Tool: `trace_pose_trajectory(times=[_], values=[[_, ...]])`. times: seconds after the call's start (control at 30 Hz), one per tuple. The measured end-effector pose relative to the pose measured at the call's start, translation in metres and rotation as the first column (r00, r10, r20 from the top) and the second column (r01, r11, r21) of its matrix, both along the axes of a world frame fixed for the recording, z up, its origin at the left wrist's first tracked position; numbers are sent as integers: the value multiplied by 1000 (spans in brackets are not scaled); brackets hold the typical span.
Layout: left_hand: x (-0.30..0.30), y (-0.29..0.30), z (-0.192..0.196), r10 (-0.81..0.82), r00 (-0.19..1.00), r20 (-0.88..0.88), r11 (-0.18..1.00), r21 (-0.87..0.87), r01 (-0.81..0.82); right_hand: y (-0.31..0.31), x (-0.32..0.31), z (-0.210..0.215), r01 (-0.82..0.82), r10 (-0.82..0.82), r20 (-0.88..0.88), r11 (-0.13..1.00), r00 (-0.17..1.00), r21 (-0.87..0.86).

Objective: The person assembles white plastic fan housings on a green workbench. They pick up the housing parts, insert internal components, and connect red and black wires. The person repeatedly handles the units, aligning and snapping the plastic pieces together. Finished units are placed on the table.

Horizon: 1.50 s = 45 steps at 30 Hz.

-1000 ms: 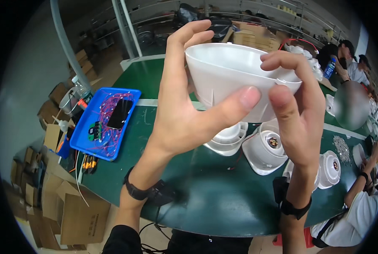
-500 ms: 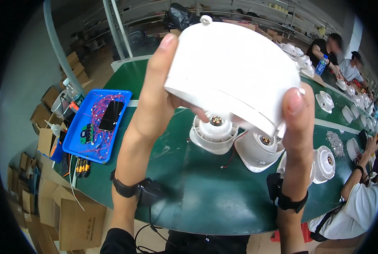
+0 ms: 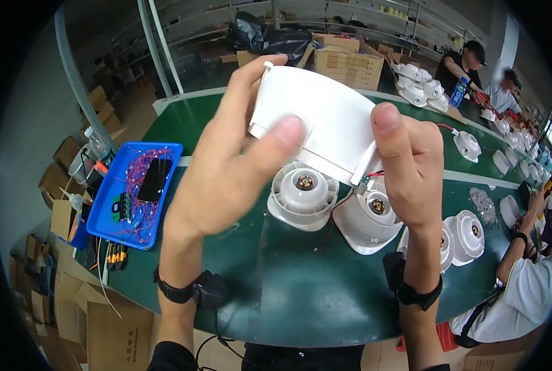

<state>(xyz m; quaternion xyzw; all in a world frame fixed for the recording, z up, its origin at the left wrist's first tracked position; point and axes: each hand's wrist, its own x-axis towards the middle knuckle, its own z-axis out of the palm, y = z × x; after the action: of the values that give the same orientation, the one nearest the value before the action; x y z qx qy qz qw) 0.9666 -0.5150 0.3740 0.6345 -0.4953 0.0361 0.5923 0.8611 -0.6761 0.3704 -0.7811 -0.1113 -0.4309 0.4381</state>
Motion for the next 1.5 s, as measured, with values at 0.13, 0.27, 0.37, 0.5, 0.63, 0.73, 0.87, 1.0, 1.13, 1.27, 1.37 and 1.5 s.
trace_pose_trajectory(times=[0.13, 0.27, 0.37, 0.5, 0.63, 0.73, 0.87, 1.0, 1.13, 1.27, 1.37, 1.5], values=[[-3, 2, -1, -19, 999, 49, 1000, 2, 19, -5, -2, 4, 6, -6, 2, 996, 1000, -88], [-2, 2, -2, -11, 997, 72, 1000, 8, 10, -10, -3, 3, -6, 4, -20, 993, 1000, -116], [-4, -1, -4, -10, 998, 54, 1000, 14, 10, -11, -2, 1, -15, 13, -22, 997, 1000, -77], [-3, 0, -5, -8, 999, 51, 1000, 26, 7, -12, -2, 2, -7, 5, -34, 998, 999, -68], [-5, -2, -6, -19, 999, 39, 1000, 24, 18, -13, -3, 3, -1, -3, -52, 997, 999, -79], [-9, 0, -3, -49, 999, -24, 998, 49, 50, -15, -3, 4, 2, -7, -69, 997, 998, -72], [-11, -3, -7, -41, 999, -2, 998, 55, 41, -19, -5, 3, 43, -46, -80, 998, 996, -46], [-11, -1, -5, -7, 991, 136, 999, 40, 2, -22, -1, 3, 130, -130, 50, 991, 990, -14], [-11, -4, -4, 100, 974, 205, 995, -9, -100, -24, -3, 4, 85, -87, 11, 991, 996, 106], [-9, -1, -7, 160, 966, 203, 987, -52, -152, -24, -4, 4, 48, -56, 52, 989, 997, 138], [-7, -6, -8, 164, 950, 266, 983, -119, -137, -26, -4, 3, 85, -92, 85, 993, 992, 84], [-6, -4, -8, 187, 932, 309, 976, -170, -140, -27, 4, 2, 85, -84, 163, 996, 983, 2]])
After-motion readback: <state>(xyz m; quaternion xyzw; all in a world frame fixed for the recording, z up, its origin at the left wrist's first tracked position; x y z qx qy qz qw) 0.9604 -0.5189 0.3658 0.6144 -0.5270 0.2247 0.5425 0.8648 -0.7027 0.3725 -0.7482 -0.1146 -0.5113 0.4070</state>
